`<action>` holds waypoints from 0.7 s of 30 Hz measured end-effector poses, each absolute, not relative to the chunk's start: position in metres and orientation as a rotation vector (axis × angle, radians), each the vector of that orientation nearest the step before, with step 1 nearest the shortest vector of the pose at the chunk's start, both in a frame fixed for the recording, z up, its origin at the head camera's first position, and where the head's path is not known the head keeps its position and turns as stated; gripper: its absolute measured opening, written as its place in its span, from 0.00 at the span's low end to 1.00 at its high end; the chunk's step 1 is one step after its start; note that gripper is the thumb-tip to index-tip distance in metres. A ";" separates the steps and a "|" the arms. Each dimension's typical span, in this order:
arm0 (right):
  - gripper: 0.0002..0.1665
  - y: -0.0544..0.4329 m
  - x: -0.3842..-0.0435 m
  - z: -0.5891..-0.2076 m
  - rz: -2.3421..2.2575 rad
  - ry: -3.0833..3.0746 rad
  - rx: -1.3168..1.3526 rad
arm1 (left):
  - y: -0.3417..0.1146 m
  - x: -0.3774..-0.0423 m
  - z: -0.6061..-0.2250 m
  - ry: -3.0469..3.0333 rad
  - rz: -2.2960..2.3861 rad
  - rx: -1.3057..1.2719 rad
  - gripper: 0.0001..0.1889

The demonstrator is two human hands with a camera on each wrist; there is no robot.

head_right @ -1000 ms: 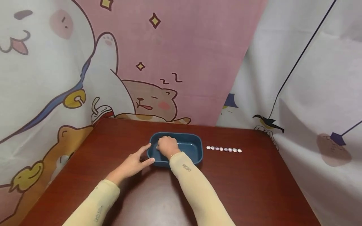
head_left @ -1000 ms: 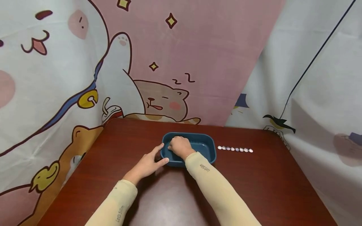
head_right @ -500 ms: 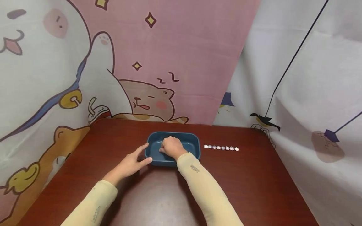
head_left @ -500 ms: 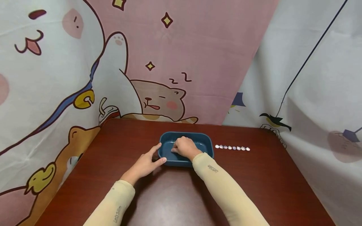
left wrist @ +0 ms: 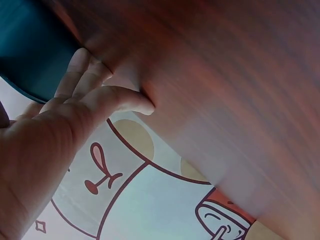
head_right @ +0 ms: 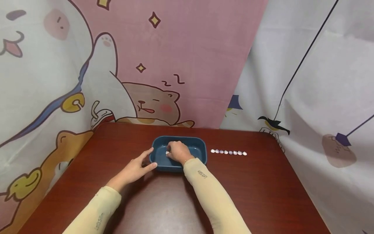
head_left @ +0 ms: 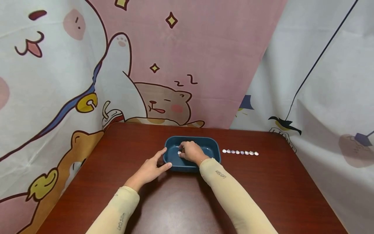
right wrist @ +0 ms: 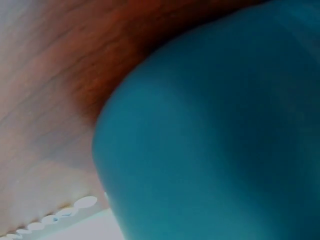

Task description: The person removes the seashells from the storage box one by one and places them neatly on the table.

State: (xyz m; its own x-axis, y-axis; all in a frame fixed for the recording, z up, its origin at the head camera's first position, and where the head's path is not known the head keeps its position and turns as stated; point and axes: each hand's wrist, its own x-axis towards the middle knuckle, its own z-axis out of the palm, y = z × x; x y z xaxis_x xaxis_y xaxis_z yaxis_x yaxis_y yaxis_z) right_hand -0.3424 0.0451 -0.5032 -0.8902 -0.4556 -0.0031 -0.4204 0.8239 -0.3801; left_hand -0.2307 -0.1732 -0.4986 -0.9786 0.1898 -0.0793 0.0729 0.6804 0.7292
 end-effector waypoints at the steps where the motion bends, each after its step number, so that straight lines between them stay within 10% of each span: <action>1: 0.17 0.044 -0.342 -0.503 -0.570 2.909 -0.692 | -0.173 -0.231 -0.498 2.742 1.180 0.214 0.44; 21: 0.20 0.031 -0.336 -0.497 -0.690 2.834 -0.667 | -0.176 -0.230 -0.499 2.735 1.202 0.236 0.45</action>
